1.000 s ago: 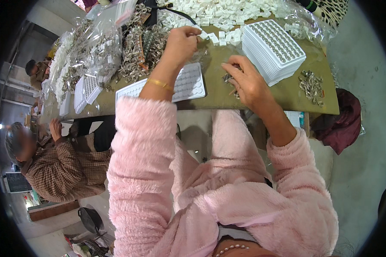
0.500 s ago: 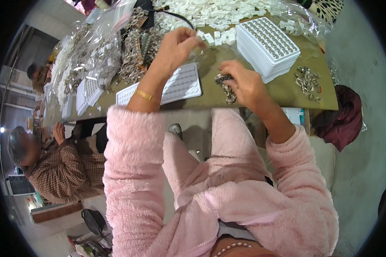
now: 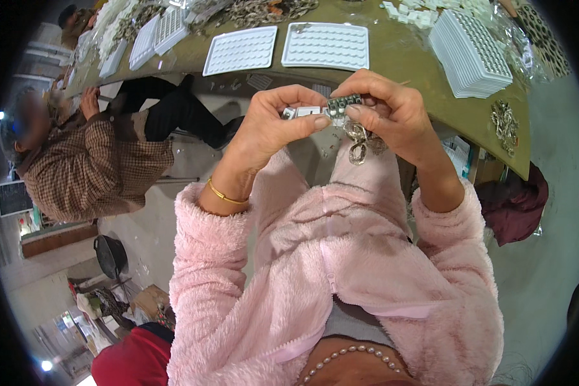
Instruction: The person repeatedly picks small metal jewelry components and white plastic trays from a table, attaches the components to the trays, and places them back on the table. The process is repeated continuously with multiple items.
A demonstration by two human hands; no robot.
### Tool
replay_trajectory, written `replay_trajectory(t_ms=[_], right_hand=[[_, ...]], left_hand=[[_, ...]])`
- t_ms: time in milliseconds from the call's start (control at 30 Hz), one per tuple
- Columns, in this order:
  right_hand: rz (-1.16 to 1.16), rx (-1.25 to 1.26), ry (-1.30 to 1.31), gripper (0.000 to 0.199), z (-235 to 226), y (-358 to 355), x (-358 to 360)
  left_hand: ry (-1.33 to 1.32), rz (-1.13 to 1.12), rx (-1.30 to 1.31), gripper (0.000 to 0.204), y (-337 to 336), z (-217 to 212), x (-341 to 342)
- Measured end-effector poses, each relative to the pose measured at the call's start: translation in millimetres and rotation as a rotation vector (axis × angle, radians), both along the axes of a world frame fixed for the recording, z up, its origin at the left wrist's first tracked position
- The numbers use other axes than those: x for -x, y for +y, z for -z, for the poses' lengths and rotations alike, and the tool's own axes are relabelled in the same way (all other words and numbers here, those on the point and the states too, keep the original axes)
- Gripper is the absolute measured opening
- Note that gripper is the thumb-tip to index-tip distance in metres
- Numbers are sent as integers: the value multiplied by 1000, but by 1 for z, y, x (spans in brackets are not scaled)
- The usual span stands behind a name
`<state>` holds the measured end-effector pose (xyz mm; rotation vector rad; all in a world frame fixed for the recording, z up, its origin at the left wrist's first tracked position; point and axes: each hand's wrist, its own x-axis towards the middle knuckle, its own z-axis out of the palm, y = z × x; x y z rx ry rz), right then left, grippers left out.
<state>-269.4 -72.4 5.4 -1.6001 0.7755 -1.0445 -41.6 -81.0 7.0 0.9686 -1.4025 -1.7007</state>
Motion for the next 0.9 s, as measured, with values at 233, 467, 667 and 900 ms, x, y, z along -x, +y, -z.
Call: replay_trajectory(t_ms=[233, 467, 667, 900], right_hand=[[-36, -222, -325, 22, 12, 2, -26], [6, -169, -165, 19, 3, 11, -19], [2, 186, 201, 17, -4, 13, -9], [-99, -14, 145, 17, -6, 11, -5]], left_hand=[[506, -176, -205, 27, 26, 30, 4], [286, -212, -10, 16, 37, 28, -3], [51, -148, 126, 15, 35, 22, -5], [-38, -70, 347, 14, 31, 18, -5]])
